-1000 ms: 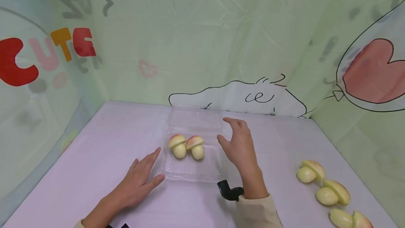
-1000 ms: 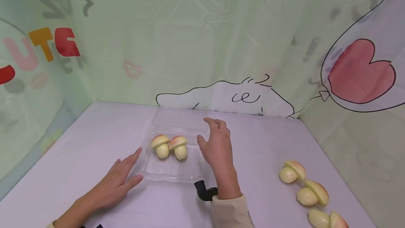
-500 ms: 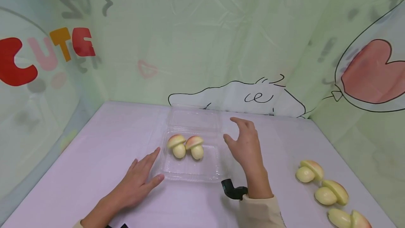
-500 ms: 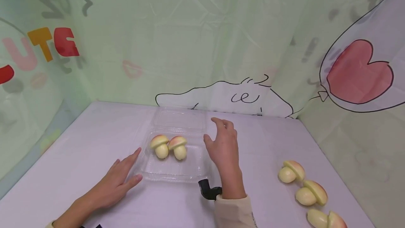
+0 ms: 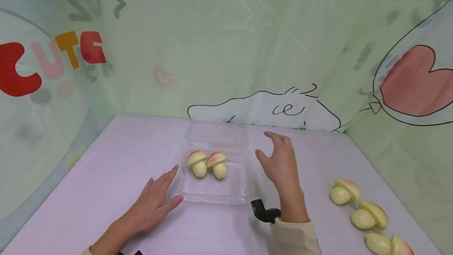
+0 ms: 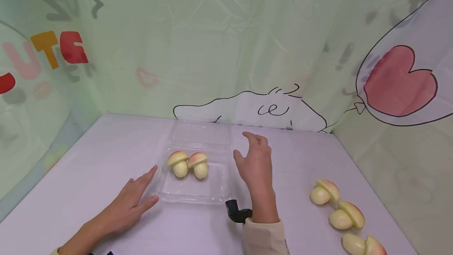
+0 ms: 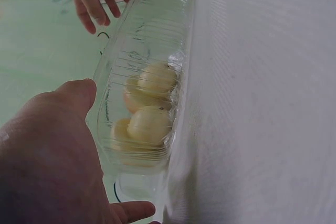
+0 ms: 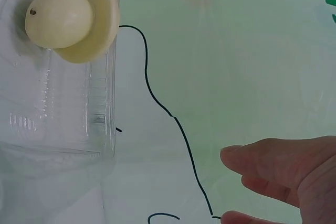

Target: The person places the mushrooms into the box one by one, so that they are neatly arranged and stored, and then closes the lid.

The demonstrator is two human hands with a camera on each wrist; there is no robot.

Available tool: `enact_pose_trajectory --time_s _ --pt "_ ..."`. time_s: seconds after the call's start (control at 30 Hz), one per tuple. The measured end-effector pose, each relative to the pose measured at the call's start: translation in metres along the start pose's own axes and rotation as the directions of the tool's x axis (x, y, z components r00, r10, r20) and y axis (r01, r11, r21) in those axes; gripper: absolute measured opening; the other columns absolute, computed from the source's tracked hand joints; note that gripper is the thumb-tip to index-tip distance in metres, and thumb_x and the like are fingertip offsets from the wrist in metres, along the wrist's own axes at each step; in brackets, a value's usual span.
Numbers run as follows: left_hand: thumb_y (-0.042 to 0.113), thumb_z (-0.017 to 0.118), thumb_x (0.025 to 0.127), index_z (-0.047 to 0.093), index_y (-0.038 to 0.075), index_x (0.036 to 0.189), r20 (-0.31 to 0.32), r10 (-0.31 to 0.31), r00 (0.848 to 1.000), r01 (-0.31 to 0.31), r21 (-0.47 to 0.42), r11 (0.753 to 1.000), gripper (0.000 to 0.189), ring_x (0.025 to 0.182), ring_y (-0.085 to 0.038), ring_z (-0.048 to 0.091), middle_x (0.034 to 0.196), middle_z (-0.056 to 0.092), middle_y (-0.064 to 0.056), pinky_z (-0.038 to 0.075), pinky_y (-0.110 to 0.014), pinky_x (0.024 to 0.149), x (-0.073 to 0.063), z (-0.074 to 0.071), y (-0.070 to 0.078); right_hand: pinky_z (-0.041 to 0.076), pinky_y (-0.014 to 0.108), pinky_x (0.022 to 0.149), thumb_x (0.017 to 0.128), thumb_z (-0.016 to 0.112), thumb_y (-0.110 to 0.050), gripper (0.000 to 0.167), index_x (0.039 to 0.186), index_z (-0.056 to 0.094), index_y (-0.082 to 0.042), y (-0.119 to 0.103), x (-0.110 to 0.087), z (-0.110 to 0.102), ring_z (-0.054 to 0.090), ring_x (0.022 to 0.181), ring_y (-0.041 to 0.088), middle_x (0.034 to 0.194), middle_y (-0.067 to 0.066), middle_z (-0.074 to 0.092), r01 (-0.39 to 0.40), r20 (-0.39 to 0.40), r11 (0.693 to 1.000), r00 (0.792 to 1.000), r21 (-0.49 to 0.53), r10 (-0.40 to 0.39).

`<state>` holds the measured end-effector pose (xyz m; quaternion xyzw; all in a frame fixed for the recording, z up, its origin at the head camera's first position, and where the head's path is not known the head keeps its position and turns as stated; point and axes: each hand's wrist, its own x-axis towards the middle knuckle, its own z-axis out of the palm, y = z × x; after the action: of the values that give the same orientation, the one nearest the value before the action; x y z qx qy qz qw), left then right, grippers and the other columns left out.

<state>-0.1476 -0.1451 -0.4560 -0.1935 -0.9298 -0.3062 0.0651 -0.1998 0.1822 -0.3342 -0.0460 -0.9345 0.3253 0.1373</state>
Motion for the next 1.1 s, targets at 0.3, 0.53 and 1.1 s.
enact_pose_trajectory --time_s 0.3,0.53,1.1 --pt "0.047 0.055 0.105 0.022 0.023 0.166 -0.002 -0.002 1.000 0.002 -0.004 1.000 0.074 0.149 -0.038 0.041 0.164 0.042 -0.008 0.020 -0.073 0.118 -0.001 -0.001 0.001 0.046 0.064 0.107 0.096 0.069 -0.013 0.057 0.149 0.051 -0.006 0.008 0.001 -0.009 0.044 0.139 0.050 0.153 0.030 0.039 -0.025 0.007 1.000 1.000 -0.006 0.025" --pt "0.048 0.055 0.105 0.022 0.023 0.167 -0.002 -0.002 1.000 0.002 -0.004 1.000 0.074 0.150 -0.036 0.041 0.164 0.041 -0.007 0.020 -0.073 0.117 -0.001 -0.001 0.001 0.046 0.065 0.106 0.096 0.068 -0.013 0.056 0.149 0.051 -0.005 0.012 0.000 -0.013 0.044 0.138 0.052 0.152 0.032 0.040 -0.039 0.002 0.999 0.999 -0.015 0.039" --pt "0.049 0.055 0.105 0.022 0.023 0.167 -0.003 0.000 1.000 0.000 -0.018 1.000 0.074 0.150 -0.035 0.040 0.164 0.041 -0.007 0.019 -0.073 0.118 0.000 0.000 -0.001 0.041 0.068 0.110 0.096 0.068 -0.014 0.058 0.149 0.050 -0.002 0.019 0.001 -0.023 0.041 0.140 0.054 0.152 0.034 0.038 -0.073 -0.026 0.997 0.997 -0.031 0.073"
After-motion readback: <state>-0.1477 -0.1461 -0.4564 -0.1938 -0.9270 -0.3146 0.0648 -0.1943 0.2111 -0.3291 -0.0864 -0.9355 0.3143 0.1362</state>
